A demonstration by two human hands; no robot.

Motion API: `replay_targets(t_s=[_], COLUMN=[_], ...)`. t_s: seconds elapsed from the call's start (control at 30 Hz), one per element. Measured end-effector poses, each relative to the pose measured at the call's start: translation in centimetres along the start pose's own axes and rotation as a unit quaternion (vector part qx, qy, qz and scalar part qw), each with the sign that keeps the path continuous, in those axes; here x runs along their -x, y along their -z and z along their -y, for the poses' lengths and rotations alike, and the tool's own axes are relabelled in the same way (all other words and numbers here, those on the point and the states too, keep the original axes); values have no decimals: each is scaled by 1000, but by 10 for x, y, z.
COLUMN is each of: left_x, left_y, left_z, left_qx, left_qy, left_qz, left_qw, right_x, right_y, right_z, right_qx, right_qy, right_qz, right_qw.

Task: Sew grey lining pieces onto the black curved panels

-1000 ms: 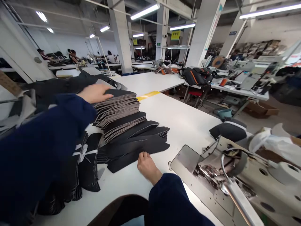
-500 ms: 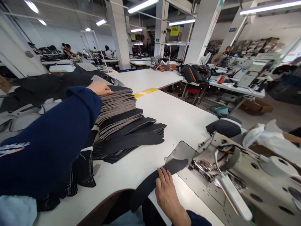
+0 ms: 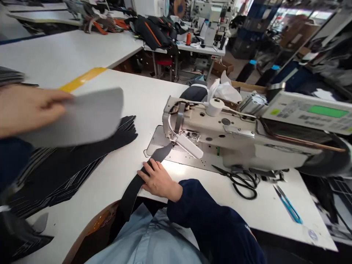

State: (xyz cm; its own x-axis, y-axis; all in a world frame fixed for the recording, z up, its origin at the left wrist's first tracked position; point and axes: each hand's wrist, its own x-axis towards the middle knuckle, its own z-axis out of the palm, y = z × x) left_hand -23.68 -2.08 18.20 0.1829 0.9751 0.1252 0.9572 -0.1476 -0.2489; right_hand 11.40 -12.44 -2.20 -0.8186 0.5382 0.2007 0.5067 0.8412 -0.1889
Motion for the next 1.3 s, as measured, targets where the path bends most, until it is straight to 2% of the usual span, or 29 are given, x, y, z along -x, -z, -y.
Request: replay_targets(t_s=[0.07, 0.13, 0.2, 0.27, 0.33, 0.37, 0.6, 0.83, 1.07, 1.3], left_x=[1, 4, 10, 16, 21, 22, 5, 23, 27, 25], left_y=[-11, -31, -55, -76, -89, -92, -82, -80, -70, -69], left_z=[-74, -131, -166, -186, -199, -205, -246, -263, -286, -290], left_qx=[46, 79, 109, 144, 165, 166, 99, 80, 54, 41], left_qy=[-68, -166, -251, -332, -377, -376, -258, -289, -248, -261], left_qz=[49, 112, 128, 142, 165, 172, 193, 131, 177, 178], left_qw=[995, 977, 953, 921, 896, 895, 941, 945, 951, 948], right_x=[-1, -2, -2, -3, -4, -5, -10, -11, -11, -12], right_y=[2, 4, 5, 4, 2, 0, -8, -6, -11, -14], right_z=[-3, -6, -10, -13, -14, -13, -1, -3, -7, -8], right_qx=[1, 2, 2, -5, -10, -9, 20, 6, 6, 16], right_qy=[-5, -19, -31, -34, -42, -52, -95, -81, -56, -41], right_qz=[7, 9, 6, 8, 13, 15, 28, 48, 35, 45], right_qw=[1000, 1000, 1000, 999, 999, 999, 995, 996, 998, 998])
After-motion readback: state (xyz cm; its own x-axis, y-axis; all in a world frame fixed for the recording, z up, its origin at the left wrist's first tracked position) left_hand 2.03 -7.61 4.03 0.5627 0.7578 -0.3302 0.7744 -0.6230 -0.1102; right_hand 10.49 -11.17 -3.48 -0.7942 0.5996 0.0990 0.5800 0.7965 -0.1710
